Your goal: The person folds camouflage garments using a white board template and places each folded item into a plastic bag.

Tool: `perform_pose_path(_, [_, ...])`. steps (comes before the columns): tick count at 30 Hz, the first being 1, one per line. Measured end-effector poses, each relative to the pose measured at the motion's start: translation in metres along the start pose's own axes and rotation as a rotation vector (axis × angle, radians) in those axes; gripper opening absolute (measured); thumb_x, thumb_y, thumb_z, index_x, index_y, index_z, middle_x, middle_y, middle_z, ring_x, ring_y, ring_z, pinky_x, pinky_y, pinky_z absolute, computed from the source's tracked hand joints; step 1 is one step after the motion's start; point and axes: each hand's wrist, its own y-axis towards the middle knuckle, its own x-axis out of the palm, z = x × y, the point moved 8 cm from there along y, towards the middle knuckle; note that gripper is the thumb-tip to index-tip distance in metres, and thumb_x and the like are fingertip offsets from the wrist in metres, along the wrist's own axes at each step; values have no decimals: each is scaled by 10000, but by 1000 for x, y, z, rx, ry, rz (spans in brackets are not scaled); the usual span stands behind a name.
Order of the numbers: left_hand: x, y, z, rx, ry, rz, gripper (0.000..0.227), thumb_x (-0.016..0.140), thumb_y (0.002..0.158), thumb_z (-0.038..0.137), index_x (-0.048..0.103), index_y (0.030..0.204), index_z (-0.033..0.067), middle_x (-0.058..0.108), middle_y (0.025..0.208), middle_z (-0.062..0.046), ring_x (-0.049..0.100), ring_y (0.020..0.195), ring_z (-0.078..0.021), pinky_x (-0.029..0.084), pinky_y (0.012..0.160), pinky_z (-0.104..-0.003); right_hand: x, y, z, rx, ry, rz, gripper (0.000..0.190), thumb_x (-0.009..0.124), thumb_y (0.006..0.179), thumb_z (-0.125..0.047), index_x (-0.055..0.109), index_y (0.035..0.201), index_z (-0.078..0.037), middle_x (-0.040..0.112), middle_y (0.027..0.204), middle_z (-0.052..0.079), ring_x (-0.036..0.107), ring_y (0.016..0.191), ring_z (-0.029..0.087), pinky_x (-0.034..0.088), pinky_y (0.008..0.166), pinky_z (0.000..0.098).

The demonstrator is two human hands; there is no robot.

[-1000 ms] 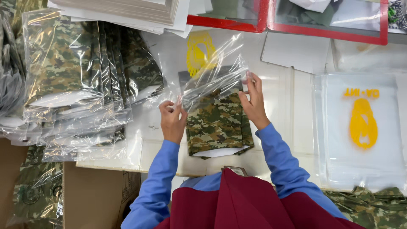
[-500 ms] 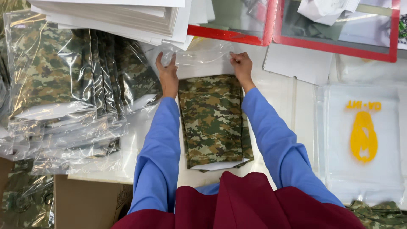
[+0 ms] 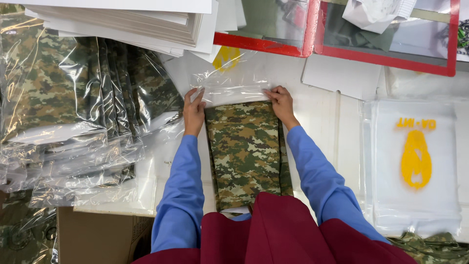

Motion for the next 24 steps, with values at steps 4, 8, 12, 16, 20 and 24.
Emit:
perform_pose_path(4, [4,-3,3,-35,-26,-29,508,690,960,-2,651,1430,186,517,1435,-84,694,1119,-377,606,933,-508,-6,-22,-9,-6,-80,39,243,668,973,31,812,1125,-92,625,908,98,623,912,306,533,873,401])
perform_pose_path(8, [1,-16,7,-40,-258,63,576,709,890,-128,674,1391,154,557,1389,-164,605,1236,-463,604,981,-459,-7,-28,-22,-73,-234,34,241,588,950,124,792,1050,45,601,941,157,602,908,362,531,853,436])
perform_pose_path(12, [-3,-62,20,107,-39,183,407,691,902,-67,731,1279,80,577,1400,-134,670,1161,-419,579,990,-510,-8,-35,-20,-87,-236,48,251,600,944,105,801,1050,-2,609,970,125,597,932,329,519,889,398])
perform_pose_path(16, [-1,-120,22,81,118,314,270,636,991,-34,760,1177,118,517,1519,-71,749,998,-334,669,880,-441,-9,-38,-22,-104,-207,12,299,574,941,125,809,1052,-23,611,972,95,583,921,299,509,901,402])
perform_pose_path(20, [4,-165,7,-11,172,159,406,548,1004,-25,715,1268,233,433,1590,8,731,1058,-285,655,920,-410,-10,-43,-24,-71,-169,-40,348,559,953,122,824,1017,-94,581,975,59,558,943,276,478,909,400])
perform_pose_path(24, [-1,-176,4,-137,421,-256,498,602,955,6,697,1325,326,385,1628,7,739,925,-439,661,791,-530,-20,-64,-6,173,3,-84,554,434,956,167,852,1015,-192,597,1202,82,542,1159,339,461,1052,443])
